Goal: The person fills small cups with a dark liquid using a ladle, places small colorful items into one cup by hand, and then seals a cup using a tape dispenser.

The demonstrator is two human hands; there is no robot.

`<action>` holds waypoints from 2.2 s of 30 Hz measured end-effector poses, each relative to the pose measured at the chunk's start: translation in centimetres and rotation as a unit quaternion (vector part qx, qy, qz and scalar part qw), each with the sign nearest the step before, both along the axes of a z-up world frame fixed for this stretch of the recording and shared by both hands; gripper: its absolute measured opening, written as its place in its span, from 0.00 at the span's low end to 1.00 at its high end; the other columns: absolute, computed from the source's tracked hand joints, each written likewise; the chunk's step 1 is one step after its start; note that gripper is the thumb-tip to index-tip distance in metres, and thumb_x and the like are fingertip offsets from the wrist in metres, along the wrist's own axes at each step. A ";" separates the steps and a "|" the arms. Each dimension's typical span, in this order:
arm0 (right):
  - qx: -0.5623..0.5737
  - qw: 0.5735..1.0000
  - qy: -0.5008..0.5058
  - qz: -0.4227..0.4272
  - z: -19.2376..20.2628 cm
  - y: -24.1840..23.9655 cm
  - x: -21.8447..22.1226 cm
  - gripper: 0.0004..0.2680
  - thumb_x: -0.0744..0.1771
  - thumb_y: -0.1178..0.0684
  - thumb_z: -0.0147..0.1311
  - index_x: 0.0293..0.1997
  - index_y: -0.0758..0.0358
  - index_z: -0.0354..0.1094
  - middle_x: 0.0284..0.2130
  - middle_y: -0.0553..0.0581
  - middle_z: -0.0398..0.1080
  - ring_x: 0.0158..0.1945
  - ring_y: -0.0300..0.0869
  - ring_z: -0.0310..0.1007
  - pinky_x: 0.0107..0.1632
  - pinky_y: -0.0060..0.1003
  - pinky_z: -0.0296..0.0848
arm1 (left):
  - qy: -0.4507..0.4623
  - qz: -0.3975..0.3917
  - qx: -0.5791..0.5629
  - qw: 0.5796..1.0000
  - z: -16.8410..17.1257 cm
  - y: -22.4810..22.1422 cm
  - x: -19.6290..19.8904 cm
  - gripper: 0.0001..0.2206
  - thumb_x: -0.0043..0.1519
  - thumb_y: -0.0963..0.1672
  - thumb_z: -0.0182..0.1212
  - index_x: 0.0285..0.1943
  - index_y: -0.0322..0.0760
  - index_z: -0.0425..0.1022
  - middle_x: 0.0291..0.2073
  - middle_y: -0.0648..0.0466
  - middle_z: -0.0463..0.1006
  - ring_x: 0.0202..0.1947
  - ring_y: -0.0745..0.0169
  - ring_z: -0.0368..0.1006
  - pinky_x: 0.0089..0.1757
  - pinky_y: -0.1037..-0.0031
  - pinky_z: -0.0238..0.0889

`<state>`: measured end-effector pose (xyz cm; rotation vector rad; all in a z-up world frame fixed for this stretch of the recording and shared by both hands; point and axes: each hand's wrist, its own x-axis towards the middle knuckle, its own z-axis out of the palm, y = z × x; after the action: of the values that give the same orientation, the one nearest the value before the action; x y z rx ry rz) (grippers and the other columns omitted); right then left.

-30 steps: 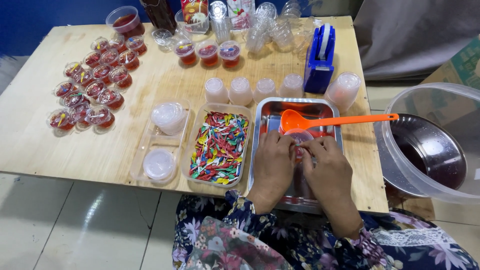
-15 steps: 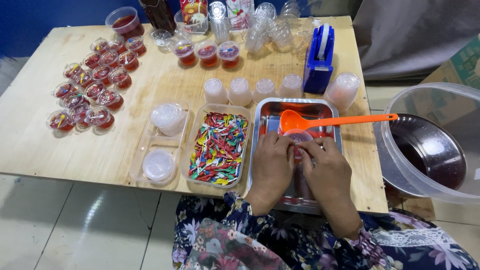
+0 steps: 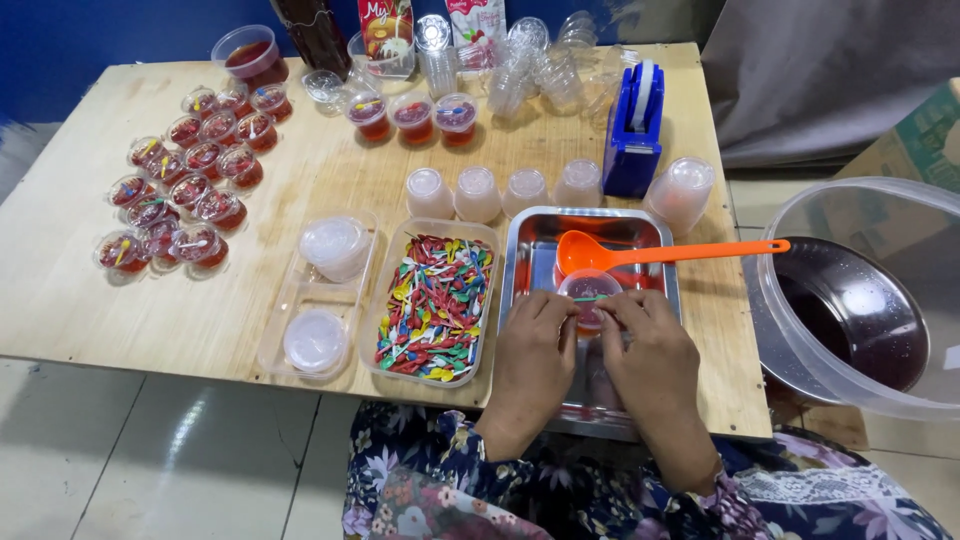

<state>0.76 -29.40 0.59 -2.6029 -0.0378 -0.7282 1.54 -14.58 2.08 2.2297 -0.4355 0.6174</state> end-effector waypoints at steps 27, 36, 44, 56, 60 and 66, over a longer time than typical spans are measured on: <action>0.070 0.997 0.022 0.037 0.9 0.3 0.2 0.06 0.65 0.55 0.61 0.45 0.53 0.77 0.40 0.49 0.72 0.38 0.42 0.75 0.36 0.38 0.76 | 0.049 -0.146 -0.055 0.986 2.3 3.6 -0.3 0.09 0.62 0.36 0.59 0.50 0.29 0.78 0.49 0.44 0.81 0.51 0.49 0.77 0.54 0.64 0.70; 0.147 0.981 0.092 0.085 3.0 -0.6 0.0 0.07 0.65 0.53 0.61 0.46 0.53 0.78 0.41 0.47 0.73 0.41 0.38 0.76 0.38 0.34 0.78 | 0.060 -0.142 -0.091 0.984 5.0 7.8 -2.5 0.10 0.62 0.36 0.58 0.50 0.32 0.79 0.50 0.46 0.80 0.52 0.52 0.78 0.54 0.67 0.73; 0.135 0.981 0.028 0.139 5.5 -2.7 1.7 0.08 0.65 0.55 0.61 0.47 0.56 0.77 0.37 0.50 0.73 0.40 0.39 0.74 0.42 0.33 0.75 | 0.057 -0.187 -0.054 0.979 6.5 8.6 0.5 0.09 0.61 0.35 0.61 0.49 0.32 0.79 0.46 0.47 0.81 0.49 0.53 0.79 0.52 0.67 0.75; 0.016 0.985 -0.103 0.140 6.6 -10.1 17.5 0.05 0.65 0.54 0.63 0.42 0.50 0.78 0.33 0.49 0.74 0.40 0.45 0.75 0.47 0.39 0.73 | -0.076 -0.209 0.123 0.967 9.5 6.2 11.6 0.07 0.60 0.38 0.63 0.46 0.39 0.79 0.36 0.50 0.77 0.40 0.46 0.78 0.40 0.62 0.74; 0.002 0.992 0.086 0.091 7.9 -9.6 21.1 0.05 0.67 0.51 0.58 0.45 0.52 0.78 0.37 0.55 0.78 0.49 0.52 0.76 0.52 0.47 0.73 | -0.008 -0.174 0.083 0.981 7.4 1.6 16.3 0.08 0.62 0.41 0.63 0.49 0.43 0.79 0.39 0.51 0.78 0.45 0.48 0.77 0.47 0.62 0.72; 0.062 0.973 0.210 0.074 5.2 -9.5 25.3 0.07 0.65 0.50 0.58 0.45 0.47 0.79 0.38 0.52 0.80 0.49 0.50 0.79 0.50 0.45 0.74 | 0.107 -0.076 0.043 0.990 0.9 -3.8 24.1 0.12 0.62 0.45 0.62 0.54 0.50 0.77 0.45 0.55 0.78 0.53 0.45 0.73 0.53 0.53 0.67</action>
<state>26.04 -38.85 5.81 -2.5455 -0.0555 -0.1165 25.61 -18.41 3.03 2.2886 -0.5247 0.2789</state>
